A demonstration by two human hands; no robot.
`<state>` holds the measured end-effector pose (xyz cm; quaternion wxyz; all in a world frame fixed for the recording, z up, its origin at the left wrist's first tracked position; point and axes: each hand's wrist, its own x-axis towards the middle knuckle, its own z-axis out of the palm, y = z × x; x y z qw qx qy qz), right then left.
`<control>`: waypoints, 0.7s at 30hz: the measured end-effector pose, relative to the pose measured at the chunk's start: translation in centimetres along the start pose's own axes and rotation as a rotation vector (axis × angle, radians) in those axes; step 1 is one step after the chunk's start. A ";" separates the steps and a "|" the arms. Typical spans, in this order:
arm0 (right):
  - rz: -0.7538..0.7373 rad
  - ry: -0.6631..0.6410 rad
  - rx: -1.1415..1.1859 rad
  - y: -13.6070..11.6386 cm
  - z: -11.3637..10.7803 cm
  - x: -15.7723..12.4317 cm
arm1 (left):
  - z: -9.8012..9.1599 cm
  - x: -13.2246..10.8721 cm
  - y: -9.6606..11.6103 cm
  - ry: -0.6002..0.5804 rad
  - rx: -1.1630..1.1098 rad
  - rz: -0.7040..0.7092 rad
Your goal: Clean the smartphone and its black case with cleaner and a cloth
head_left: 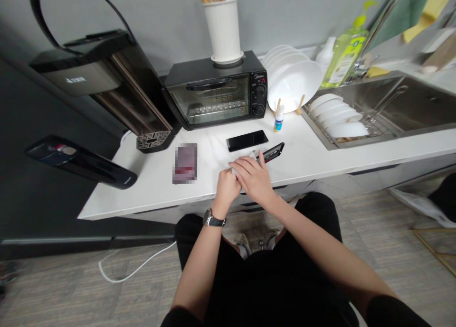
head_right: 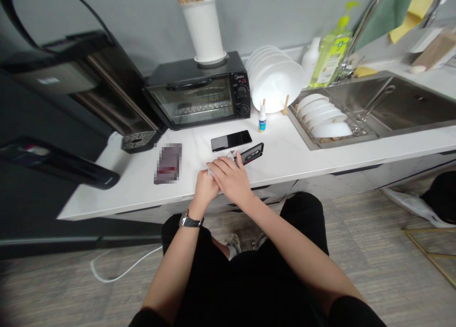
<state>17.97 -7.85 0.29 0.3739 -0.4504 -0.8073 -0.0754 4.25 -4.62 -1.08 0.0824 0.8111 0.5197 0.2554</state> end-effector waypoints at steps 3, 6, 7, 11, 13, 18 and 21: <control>-0.054 -0.023 -0.028 1.6 -0.5 -0.1 | 0.0 0.0 0.0 0.011 -0.018 -0.002; -0.032 -0.018 -0.065 3.6 -1.5 -0.2 | -0.2 -0.1 0.3 0.057 -0.106 0.014; -0.019 -0.009 -0.079 4.2 -1.8 -0.2 | -0.3 -0.2 0.5 0.072 -0.148 0.023; 0.025 0.007 -0.132 6.3 -2.9 -0.3 | -0.5 -0.2 0.8 0.081 -0.271 0.053; 0.050 0.011 -0.151 7.2 -3.2 -0.3 | -0.6 -0.2 0.8 0.076 -0.273 0.041; 0.135 0.026 -0.163 8.8 -3.7 -0.2 | -0.4 -0.2 0.7 0.081 -0.238 0.032; 0.207 0.050 -0.094 9.3 -3.7 -0.3 | -0.3 -0.3 0.6 0.089 -0.231 0.043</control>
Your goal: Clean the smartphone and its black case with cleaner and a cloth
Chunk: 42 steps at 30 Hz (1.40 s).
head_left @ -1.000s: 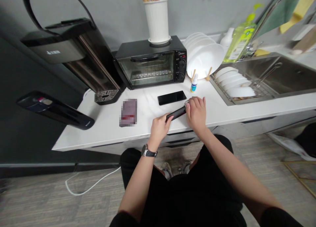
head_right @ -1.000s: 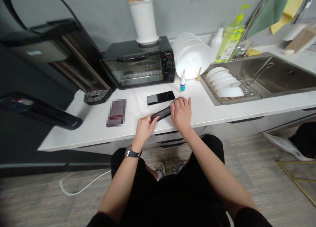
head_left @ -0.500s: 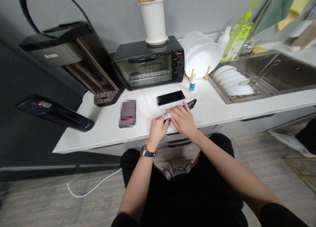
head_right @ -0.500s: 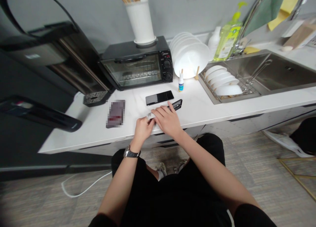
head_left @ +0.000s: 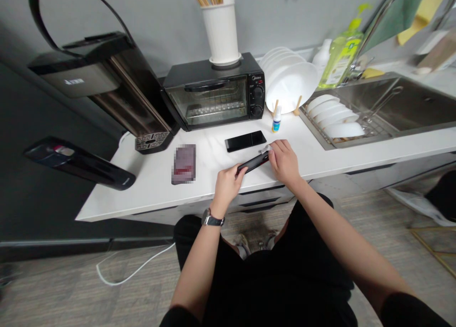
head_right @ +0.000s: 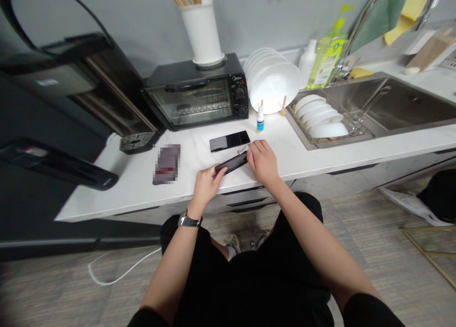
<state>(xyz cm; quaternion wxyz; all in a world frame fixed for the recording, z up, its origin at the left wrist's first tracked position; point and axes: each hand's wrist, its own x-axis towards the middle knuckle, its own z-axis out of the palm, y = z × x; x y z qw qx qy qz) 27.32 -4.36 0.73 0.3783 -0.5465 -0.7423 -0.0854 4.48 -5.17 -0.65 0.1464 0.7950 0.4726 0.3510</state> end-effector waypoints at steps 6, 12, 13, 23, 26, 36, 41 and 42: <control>0.182 0.120 0.163 -0.9 0.7 -0.2 | 0.2 0.0 -0.2 0.017 0.027 0.009; 0.131 0.105 0.050 -6.1 1.3 -1.4 | 0.0 0.0 0.2 0.000 -0.003 0.009; 0.090 0.065 0.059 -7.1 1.4 -1.6 | -0.1 0.1 0.1 -0.009 0.012 0.004; -0.196 -0.126 0.021 -7.2 1.9 -1.4 | -0.1 0.3 -0.7 -0.060 0.156 -0.037; -0.174 -0.098 -0.029 -4.7 1.1 -1.4 | -0.2 0.2 -0.1 -0.025 0.031 -0.020; 0.029 0.001 0.001 0.2 -0.1 0.2 | 0.0 0.2 0.0 0.002 0.026 -0.006; 0.201 0.106 0.192 -0.3 0.7 0.8 | -0.1 0.2 0.1 0.002 0.030 -0.012; 0.227 0.134 0.195 -0.7 0.8 0.8 | -0.1 0.2 0.2 0.002 0.030 -0.012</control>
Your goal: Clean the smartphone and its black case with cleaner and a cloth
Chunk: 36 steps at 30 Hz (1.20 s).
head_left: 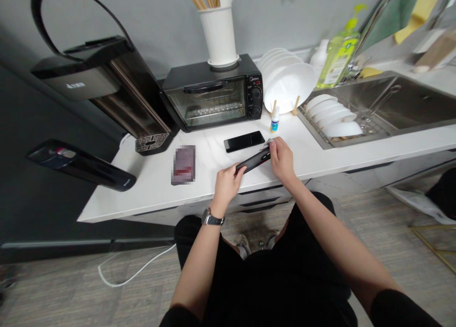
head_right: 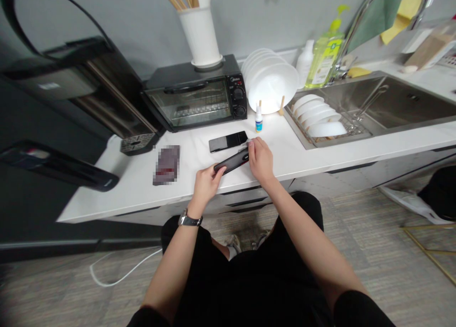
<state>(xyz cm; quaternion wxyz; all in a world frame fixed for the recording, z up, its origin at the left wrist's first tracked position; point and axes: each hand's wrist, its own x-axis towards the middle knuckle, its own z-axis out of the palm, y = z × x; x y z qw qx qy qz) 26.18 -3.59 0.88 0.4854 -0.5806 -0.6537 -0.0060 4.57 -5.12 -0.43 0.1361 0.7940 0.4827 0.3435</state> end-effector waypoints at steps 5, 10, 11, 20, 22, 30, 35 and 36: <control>-0.079 0.011 -0.063 -4.2 1.5 -2.2 | 0.0 0.0 0.1 -0.004 -0.015 0.007; -0.273 -0.203 -0.031 -8.1 2.9 -4.4 | 0.3 0.1 -1.0 -0.078 0.198 0.017; -0.322 -0.233 -0.038 -8.1 3.0 -4.5 | 0.4 0.2 -1.2 -0.093 0.230 0.023; -0.444 -0.266 -0.186 -3.1 0.8 -2.4 | -0.1 0.0 -0.1 -0.046 0.031 -0.015; -0.402 -0.229 -0.215 -2.2 0.3 -1.8 | -0.1 -0.1 0.1 -0.039 -0.036 -0.003; -0.222 -0.096 -0.148 0.7 -0.7 -0.2 | 0.1 -0.2 -0.2 -0.013 0.002 -0.012; 0.033 -0.042 0.073 1.3 -0.3 -0.3 | 0.1 -0.1 -0.1 -0.008 0.013 -0.003; 0.072 -0.030 0.070 1.2 -0.2 -0.4 | 0.1 -0.1 -0.1 -0.006 0.014 -0.003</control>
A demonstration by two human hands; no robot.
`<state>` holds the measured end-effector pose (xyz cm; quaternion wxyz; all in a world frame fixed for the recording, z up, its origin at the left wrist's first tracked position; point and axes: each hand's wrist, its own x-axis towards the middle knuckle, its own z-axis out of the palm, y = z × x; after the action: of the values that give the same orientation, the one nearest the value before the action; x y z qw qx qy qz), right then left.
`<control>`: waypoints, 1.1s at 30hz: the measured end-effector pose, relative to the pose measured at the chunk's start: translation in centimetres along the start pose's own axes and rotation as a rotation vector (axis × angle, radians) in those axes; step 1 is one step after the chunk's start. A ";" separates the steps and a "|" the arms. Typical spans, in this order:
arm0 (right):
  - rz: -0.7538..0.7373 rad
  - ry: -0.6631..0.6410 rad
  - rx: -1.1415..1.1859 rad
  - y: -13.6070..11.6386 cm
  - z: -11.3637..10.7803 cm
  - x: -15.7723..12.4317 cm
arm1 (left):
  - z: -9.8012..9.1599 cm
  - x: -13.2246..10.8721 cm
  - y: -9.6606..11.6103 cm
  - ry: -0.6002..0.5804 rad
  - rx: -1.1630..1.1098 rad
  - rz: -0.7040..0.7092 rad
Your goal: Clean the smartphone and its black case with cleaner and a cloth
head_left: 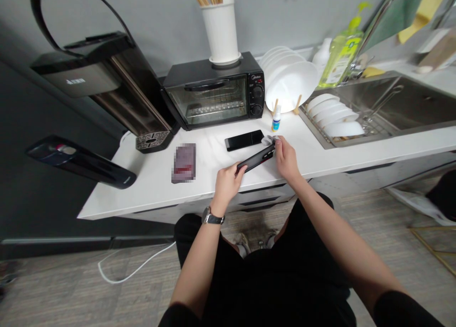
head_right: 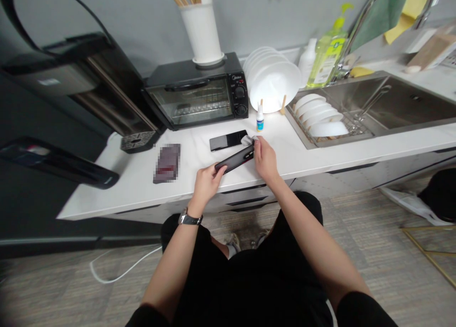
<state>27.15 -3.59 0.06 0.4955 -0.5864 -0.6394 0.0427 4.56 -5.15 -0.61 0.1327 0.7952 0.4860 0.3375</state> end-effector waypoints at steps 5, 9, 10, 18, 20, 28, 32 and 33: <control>-0.070 0.094 -0.170 -0.9 0.2 -0.8 | 0.0 0.0 -0.1 0.007 -0.002 -0.003; -0.106 0.104 -0.215 -1.8 0.3 -1.4 | -0.1 0.0 0.1 0.015 -0.019 0.007; -0.122 0.090 -0.215 -2.3 0.4 -1.6 | -0.1 0.0 0.1 0.016 -0.018 0.007; -0.419 -0.220 -0.145 -7.7 3.3 -4.3 | -0.1 0.3 -0.4 -0.057 0.116 -0.016; -0.475 -0.247 -0.193 -7.7 3.5 -4.4 | -0.2 0.3 -0.6 -0.072 0.139 -0.021; -0.424 -0.170 -0.325 -3.1 1.3 -2.2 | -0.3 0.1 0.2 -0.015 -0.058 -0.007; -0.353 -0.127 -0.339 -1.8 0.5 -1.3 | -0.2 0.2 0.2 -0.007 -0.030 -0.022; -0.337 -0.112 -0.340 -1.7 0.3 -1.1 | -0.2 0.2 0.1 -0.006 -0.027 -0.022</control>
<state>25.54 -4.81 0.34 0.3536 -0.5430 -0.7528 -0.1161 4.56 -5.10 -0.31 0.1487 0.7889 0.4899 0.3399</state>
